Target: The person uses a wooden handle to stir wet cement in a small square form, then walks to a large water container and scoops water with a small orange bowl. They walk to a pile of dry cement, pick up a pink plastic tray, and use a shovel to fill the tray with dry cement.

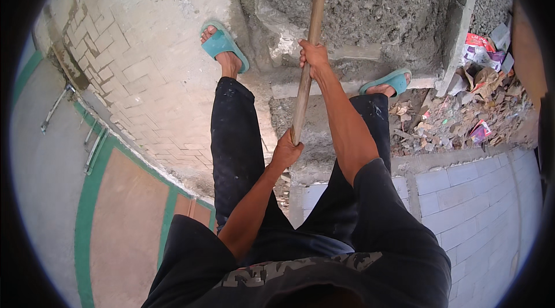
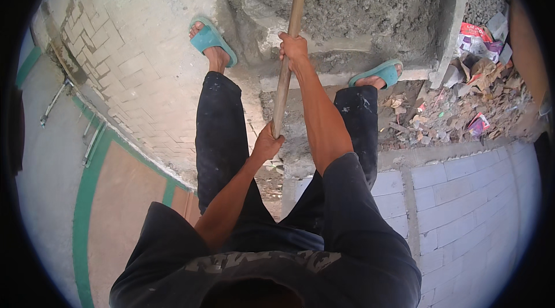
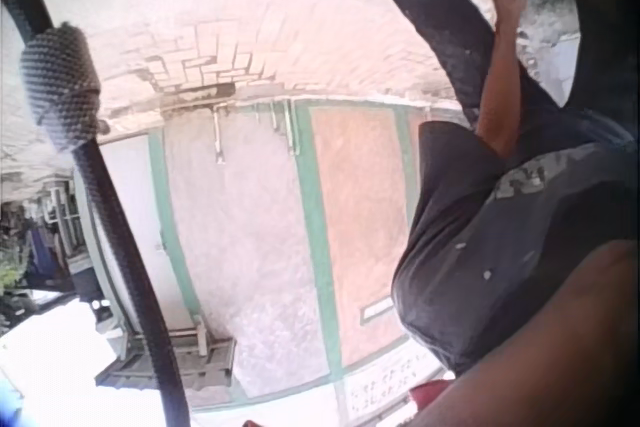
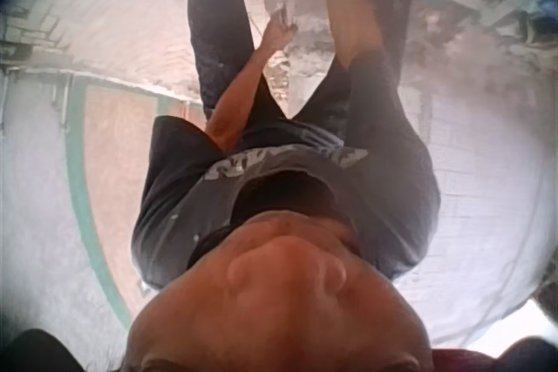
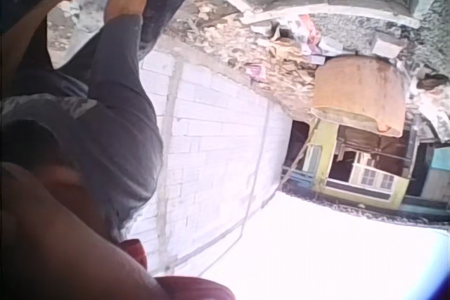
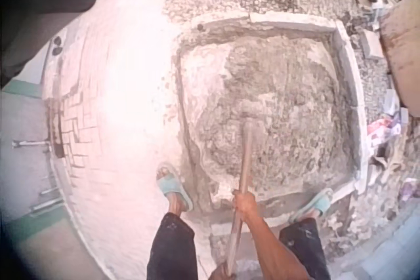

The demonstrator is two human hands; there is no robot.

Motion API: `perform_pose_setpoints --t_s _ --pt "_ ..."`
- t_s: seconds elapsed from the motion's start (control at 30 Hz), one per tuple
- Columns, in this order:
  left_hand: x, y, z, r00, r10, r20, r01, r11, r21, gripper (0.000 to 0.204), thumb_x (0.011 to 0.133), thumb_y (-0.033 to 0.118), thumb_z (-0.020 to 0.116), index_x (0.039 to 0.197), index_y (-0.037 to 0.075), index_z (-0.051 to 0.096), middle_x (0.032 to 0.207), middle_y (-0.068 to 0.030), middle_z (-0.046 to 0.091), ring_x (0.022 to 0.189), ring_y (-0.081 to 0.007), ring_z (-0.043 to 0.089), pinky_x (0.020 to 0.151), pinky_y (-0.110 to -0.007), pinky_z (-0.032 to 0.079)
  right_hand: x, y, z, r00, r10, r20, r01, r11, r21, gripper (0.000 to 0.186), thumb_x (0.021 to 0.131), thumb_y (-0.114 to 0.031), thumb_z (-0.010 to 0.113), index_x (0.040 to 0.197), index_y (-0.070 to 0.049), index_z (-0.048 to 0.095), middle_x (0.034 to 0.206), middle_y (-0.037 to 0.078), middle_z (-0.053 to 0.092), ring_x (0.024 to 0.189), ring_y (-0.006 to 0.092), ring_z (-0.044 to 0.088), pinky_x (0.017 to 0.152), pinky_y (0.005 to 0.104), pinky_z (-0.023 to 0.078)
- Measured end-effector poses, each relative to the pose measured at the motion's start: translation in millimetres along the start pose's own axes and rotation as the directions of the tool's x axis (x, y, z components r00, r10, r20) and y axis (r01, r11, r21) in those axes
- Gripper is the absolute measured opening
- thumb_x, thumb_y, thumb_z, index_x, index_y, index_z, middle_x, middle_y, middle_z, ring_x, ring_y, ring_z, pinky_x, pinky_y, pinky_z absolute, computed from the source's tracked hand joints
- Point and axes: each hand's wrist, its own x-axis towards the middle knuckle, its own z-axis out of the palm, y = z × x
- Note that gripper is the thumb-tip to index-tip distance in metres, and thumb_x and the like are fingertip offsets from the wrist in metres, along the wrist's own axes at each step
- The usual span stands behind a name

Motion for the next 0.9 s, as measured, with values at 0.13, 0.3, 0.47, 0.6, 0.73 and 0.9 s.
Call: perform_pose_setpoints --t_s 0.13,0.3,0.47,0.6,0.73,0.9 --pt "-53 -35 20 0.995 -0.064 0.08 0.065 0.998 -0.007 0.039 0.083 0.01 0.066 0.119 0.001 0.054 0.092 -0.017 0.063 0.09 -0.028 0.064 0.083 -0.038 0.05 -58 34 -26 0.99 -0.03 -0.137 0.018 0.996 -0.091 0.023 0.086 -0.016 0.071 0.083 -0.006 0.05 0.059 0.002 0.05 0.041 0.0114 0.046 0.035 0.0296 0.039" --pt "-60 -38 32 0.992 -0.039 0.117 0.044 0.998 -0.035 0.04 0.085 0.014 0.067 0.121 0.0 0.056 0.091 -0.023 0.066 0.089 -0.0367 0.067 0.082 -0.042 0.051 -102 6 -16 0.969 -0.175 -0.172 0.135 0.966 -0.22 0.023 0.086 -0.016 0.071 0.084 -0.005 0.051 0.058 0.001 0.048 0.04 0.0114 0.046 0.035 0.0298 0.039" --pt "30 59 -24 0.98 0.175 -0.099 -0.185 0.977 -0.105 0.034 0.084 0.014 0.068 0.114 0.002 0.056 0.087 -0.0206 0.066 0.082 -0.0359 0.068 0.073 -0.043 0.051 -67 -113 57 0.922 -0.379 -0.083 0.368 0.921 -0.129 0.023 0.085 -0.013 0.07 0.089 -0.001 0.051 0.058 0.004 0.049 0.041 0.0131 0.047 0.035 0.0303 0.039" --pt "99 122 -77 0.963 0.22 -0.153 -0.221 0.975 0.006 0.027 0.086 0.01 0.065 0.11 0.001 0.055 0.077 -0.0101 0.06 0.067 -0.0206 0.059 0.066 -0.036 0.05 7 -179 122 0.897 -0.442 0.021 0.441 0.886 -0.144 0.021 0.085 -0.011 0.068 0.08 0.003 0.053 0.059 0.009 0.053 0.044 0.0177 0.052 0.037 0.0315 0.041" --pt "81 138 -74 0.996 -0.095 0.006 0.086 0.876 -0.474 0.019 0.085 0.005 0.062 0.1 0.002 0.052 0.066 -0.0047 0.052 0.053 -0.0141 0.051 0.049 -0.031 0.045 51 -144 152 0.955 -0.29 0.061 0.283 0.834 -0.474 0.019 0.083 -0.007 0.065 0.077 0.008 0.055 0.06 0.016 0.057 0.045 0.0228 0.055 0.039 0.0341 0.042" --pt "28 90 -37 0.969 -0.235 0.081 0.241 0.802 -0.546 0.019 0.084 0.002 0.062 0.097 0.004 0.048 0.067 -0.0003 0.048 0.049 -0.0099 0.048 0.043 -0.029 0.042 28 -62 122 0.996 -0.085 -0.018 0.06 0.822 -0.566 0.018 0.082 -0.008 0.063 0.079 0.009 0.058 0.06 0.015 0.057 0.045 0.0236 0.055 0.038 0.0356 0.042"
